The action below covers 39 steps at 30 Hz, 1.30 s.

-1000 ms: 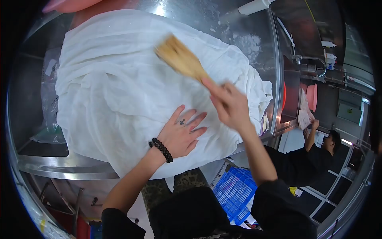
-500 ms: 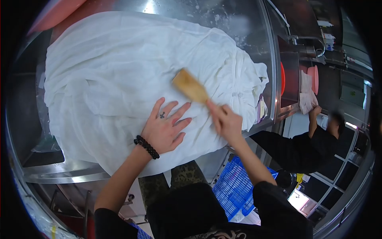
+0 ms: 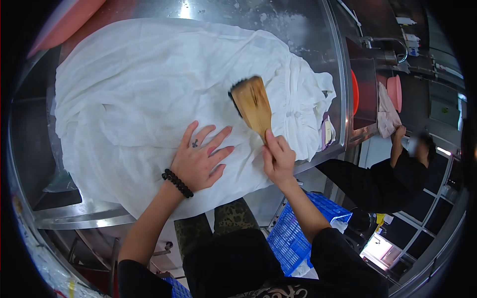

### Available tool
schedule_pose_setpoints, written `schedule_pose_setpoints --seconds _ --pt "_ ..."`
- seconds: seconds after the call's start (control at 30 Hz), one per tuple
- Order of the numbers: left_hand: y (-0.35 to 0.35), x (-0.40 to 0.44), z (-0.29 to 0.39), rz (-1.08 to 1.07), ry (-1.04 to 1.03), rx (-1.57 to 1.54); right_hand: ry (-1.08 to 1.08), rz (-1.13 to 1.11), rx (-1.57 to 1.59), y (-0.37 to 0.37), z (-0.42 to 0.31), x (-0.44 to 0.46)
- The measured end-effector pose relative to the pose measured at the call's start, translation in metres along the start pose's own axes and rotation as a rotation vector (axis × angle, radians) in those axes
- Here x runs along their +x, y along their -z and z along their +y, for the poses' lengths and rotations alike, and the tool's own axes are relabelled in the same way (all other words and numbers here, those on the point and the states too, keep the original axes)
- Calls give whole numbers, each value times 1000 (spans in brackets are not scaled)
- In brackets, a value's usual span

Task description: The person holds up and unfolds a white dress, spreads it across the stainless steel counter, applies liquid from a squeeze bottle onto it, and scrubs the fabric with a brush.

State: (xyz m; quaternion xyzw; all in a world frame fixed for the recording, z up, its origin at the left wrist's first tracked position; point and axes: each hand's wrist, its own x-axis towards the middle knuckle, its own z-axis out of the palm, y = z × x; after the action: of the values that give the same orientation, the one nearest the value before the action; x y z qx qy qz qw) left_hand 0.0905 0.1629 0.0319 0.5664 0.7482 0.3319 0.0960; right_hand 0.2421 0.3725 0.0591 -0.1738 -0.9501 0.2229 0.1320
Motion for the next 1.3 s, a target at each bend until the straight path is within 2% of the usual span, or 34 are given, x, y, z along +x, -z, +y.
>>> schedule_pose_setpoints --seconds 0.13,0.27,0.43,0.47,0.6,0.63,0.77,0.83,0.97,1.1,1.3 --pt "-1 0 -1 20 -15 15 10 -88 -152 -5 4 4" --pt "0 -4 3 -31 34 5 223 -178 -207 -4 -14 15" --pt "6 -2 7 -42 32 22 99 -43 -259 4 17 74" --pt "8 0 5 -37 15 28 97 -26 -265 9 18 68" --pt "0 -4 3 -24 13 8 243 -217 -336 18 15 8" --pt "-3 -6 4 -28 13 5 240 -220 -335 16 21 10" --pt "0 -1 6 -27 20 52 7 -62 -401 19 19 90" --pt "-1 1 6 -16 10 49 91 27 -239 24 8 65" --pt "-2 -4 5 -9 10 39 178 117 -131 8 2 8" --pt "0 -1 3 -28 0 42 30 71 -41 12 -11 9" --pt "1 3 2 -43 8 76 78 -25 -246 -15 0 -13"
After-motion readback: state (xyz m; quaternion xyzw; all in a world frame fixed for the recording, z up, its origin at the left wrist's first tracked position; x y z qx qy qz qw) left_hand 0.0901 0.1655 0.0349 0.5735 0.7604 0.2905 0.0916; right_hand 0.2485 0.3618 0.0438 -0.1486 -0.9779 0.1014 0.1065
